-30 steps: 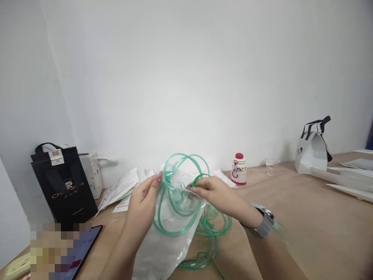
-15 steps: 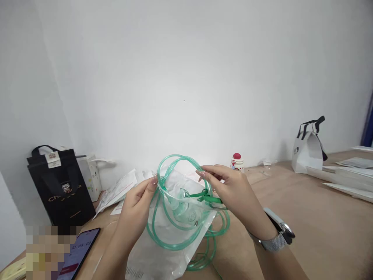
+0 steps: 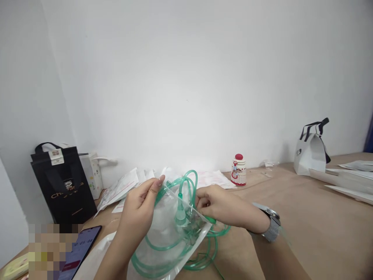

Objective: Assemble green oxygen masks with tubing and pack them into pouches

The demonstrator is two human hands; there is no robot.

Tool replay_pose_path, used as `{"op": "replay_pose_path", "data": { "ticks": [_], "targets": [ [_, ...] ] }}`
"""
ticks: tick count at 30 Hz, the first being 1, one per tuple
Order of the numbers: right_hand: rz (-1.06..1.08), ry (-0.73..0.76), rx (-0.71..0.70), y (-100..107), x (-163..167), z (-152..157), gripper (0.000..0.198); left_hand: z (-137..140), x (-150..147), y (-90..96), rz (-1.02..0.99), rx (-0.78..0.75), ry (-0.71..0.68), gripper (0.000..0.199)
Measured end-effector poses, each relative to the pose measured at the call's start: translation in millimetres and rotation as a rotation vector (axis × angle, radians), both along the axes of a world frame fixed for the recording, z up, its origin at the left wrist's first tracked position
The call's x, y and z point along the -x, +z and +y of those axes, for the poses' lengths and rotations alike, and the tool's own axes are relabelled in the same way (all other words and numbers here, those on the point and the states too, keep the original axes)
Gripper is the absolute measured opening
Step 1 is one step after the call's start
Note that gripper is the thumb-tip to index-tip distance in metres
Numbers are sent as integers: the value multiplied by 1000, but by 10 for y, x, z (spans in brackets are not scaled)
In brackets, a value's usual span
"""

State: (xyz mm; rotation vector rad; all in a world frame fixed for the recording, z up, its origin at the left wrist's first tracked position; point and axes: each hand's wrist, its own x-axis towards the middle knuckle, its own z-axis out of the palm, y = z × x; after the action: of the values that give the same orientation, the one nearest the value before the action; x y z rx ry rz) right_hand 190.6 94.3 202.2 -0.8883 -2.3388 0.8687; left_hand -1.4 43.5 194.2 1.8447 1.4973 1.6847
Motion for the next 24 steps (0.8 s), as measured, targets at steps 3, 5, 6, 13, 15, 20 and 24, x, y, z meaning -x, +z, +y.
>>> {"op": "replay_pose_path", "data": {
  "ticks": [3,5,6,13,15,20,24],
  "targets": [
    [13,-76,-51,39,-99,-8,6,2,-10,19,-7,6,-13,35],
    [122,-184,-130,83,-142,-37,20,19,-6,21,-8,33,-67,36],
    [182,-219,-190,107,-154,-58,27,30,-4,18,3,50,-103,37],
    [326,-19,-515,152,-51,-202,16,21,-77,-13,99,63,-181,35],
    [255,-52,-554,123,-11,-204,18,-4,-106,-14,146,51,-167,33],
    [-71,-174,-552,48,-28,-151,30,-52,-102,-18,299,19,-19,35],
    [-278,-304,-484,16,-91,-194,35,-36,-76,-14,332,101,40,35]
  ]
}}
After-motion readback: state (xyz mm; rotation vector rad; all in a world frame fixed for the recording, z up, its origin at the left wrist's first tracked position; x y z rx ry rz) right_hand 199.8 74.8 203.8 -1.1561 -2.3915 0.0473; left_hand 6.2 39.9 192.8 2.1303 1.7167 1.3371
